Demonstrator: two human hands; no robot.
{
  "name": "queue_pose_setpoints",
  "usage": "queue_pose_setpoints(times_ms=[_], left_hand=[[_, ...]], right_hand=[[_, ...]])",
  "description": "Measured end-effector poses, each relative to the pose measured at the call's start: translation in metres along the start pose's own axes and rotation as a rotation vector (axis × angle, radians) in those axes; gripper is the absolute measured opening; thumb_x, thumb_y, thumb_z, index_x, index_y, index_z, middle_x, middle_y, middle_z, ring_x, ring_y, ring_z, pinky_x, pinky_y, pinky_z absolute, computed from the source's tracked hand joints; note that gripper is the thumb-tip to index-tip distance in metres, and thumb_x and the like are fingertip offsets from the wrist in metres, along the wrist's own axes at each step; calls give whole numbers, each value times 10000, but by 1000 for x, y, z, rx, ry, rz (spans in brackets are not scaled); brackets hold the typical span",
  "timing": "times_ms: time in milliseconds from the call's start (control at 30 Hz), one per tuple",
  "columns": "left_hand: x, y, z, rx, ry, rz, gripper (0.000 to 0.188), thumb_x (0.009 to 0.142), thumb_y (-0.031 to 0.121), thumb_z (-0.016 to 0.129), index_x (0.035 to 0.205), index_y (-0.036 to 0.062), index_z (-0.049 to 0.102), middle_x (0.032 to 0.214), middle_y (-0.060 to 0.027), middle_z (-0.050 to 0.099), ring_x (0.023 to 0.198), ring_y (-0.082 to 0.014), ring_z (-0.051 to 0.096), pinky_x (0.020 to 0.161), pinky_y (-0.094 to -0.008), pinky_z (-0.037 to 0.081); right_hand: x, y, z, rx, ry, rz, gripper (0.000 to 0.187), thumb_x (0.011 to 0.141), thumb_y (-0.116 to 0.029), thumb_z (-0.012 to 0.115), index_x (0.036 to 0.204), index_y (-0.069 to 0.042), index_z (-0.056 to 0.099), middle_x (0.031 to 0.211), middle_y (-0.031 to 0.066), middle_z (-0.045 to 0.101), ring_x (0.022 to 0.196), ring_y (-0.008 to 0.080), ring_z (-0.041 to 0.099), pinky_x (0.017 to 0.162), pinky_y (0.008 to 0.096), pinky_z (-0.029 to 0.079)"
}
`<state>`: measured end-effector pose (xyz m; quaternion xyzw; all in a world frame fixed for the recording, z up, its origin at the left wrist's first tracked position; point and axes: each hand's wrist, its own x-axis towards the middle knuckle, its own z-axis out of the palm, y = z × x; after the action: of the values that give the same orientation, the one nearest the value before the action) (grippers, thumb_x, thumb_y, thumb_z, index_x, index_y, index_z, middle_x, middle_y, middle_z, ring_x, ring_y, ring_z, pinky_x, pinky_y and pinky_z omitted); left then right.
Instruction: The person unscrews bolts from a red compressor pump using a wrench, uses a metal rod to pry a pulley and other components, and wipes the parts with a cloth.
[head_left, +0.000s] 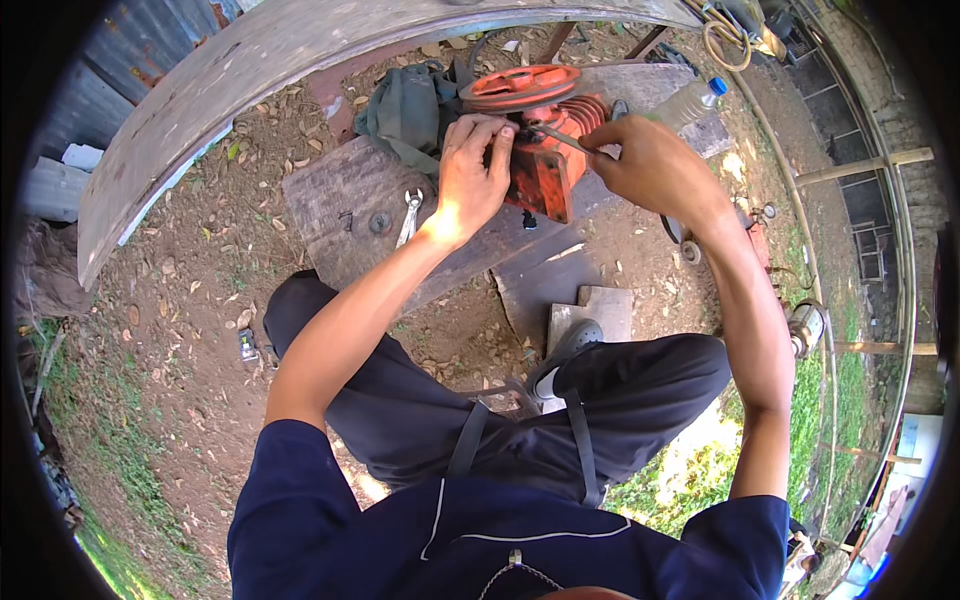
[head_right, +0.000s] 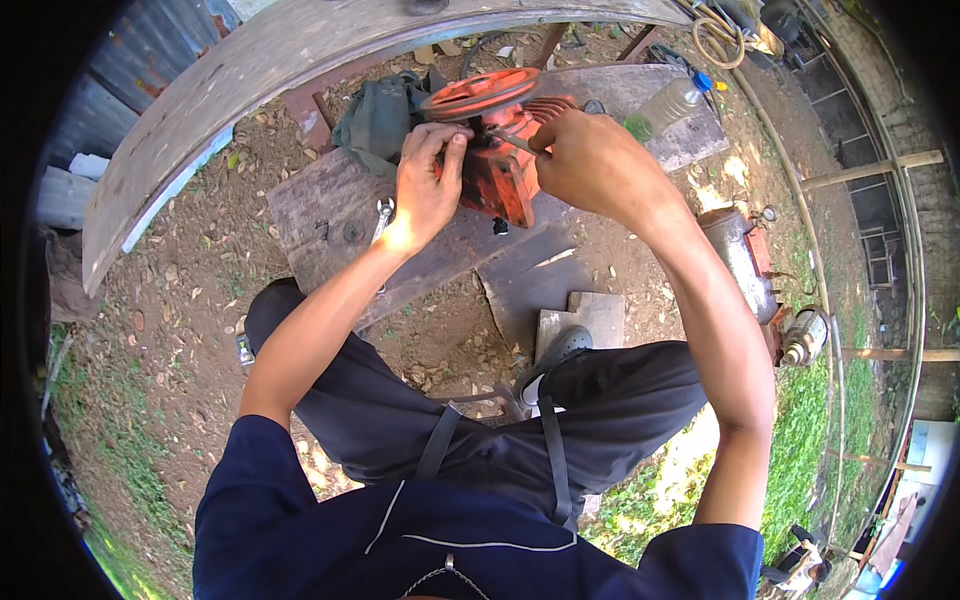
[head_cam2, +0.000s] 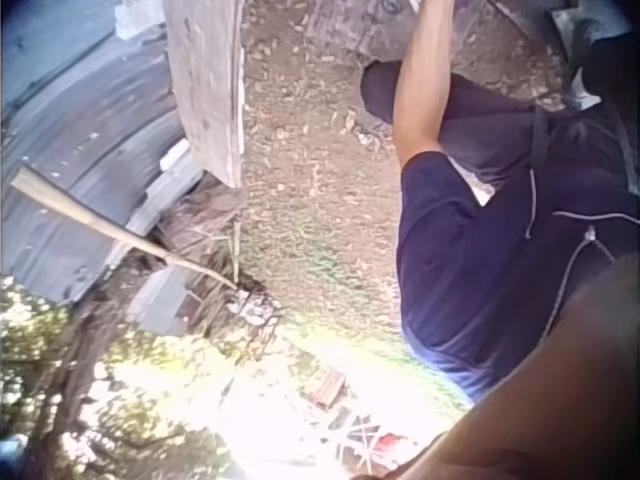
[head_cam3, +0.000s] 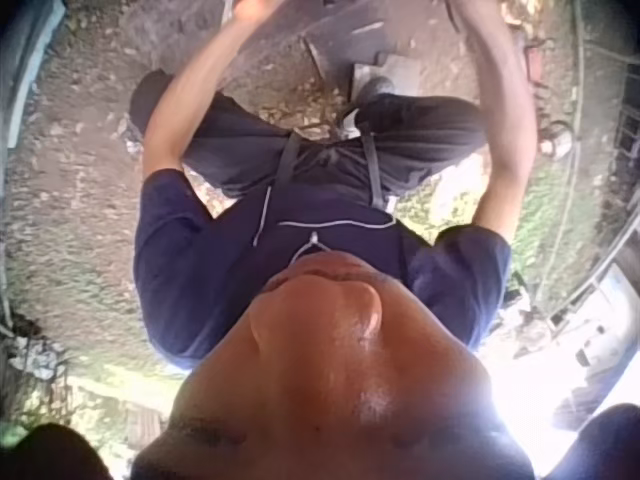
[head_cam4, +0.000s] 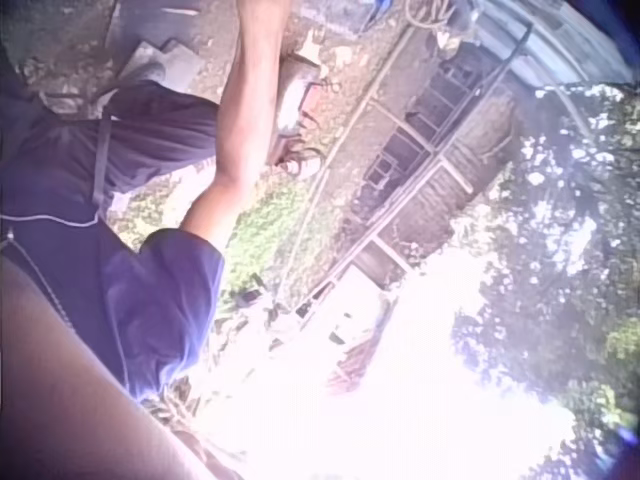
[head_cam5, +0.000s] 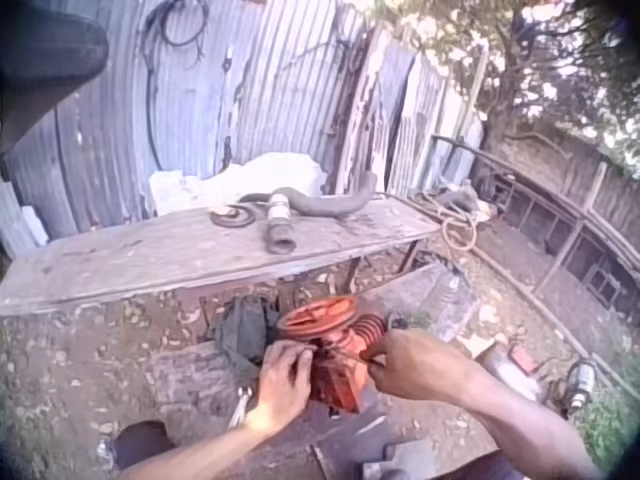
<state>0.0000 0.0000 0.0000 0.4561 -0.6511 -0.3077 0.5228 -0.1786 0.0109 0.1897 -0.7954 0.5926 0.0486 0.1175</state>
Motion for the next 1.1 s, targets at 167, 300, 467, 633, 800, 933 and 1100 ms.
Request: queue_pose_setpoints(times_ms=[167,300,467,633,800,933,1100], left_hand=[[-2,4,7,16,7,204,508,930,259,617,1371,30,513,1340,-224,523,1267,-361,481,1090,-431,351],[-6,5,18,47,22,265,800,859,371,699,1469,-4,341,1441,-250,403,1357,-400,359,1148,-489,252],[-11,15,42,107,162,148,1019,756,491,787,1410,-98,274,1354,-297,369,1268,-438,351,1089,-541,277],[-18,14,48,110,369,289,894,708,442,827,1300,-45,366,1237,-234,432,1190,-376,404,999,-510,329],[28,20,15,220,499,613,545,781,387,759,1090,11,513,1062,-144,558,1013,-318,529,887,-443,366],[116,17,-10,219,-56,-93,657,843,604,636,1074,-9,679,1071,-174,680,1007,-309,636,891,-417,461],[142,20,2,109,-646,-581,808,829,803,505,1087,78,752,1124,-168,707,1027,-260,669,881,-362,496]], right_hand=[[-2,-32,-9,-225,-7,41,276,826,-111,584,1049,-43,731,1007,209,708,966,383,679,873,453,534],[3,-37,2,-342,50,-74,198,823,-146,606,901,-17,735,893,230,712,895,376,706,796,448,572],[0,-15,4,-342,102,-195,184,819,-94,593,935,-21,716,841,247,695,828,394,700,727,470,572],[-17,11,10,-383,88,-259,260,873,-76,566,1116,-61,657,781,223,680,766,397,689,669,503,546],[-25,20,11,-523,106,-297,243,873,-78,568,1102,-47,642,769,197,693,756,356,710,652,472,566],[-18,11,20,-599,142,-290,227,881,-45,534,1070,-3,651,795,198,694,758,347,714,644,454,570],[-18,-3,41,-493,191,-295,112,834,-17,548,881,53,623,849,227,673,776,341,720,648,445,590]])
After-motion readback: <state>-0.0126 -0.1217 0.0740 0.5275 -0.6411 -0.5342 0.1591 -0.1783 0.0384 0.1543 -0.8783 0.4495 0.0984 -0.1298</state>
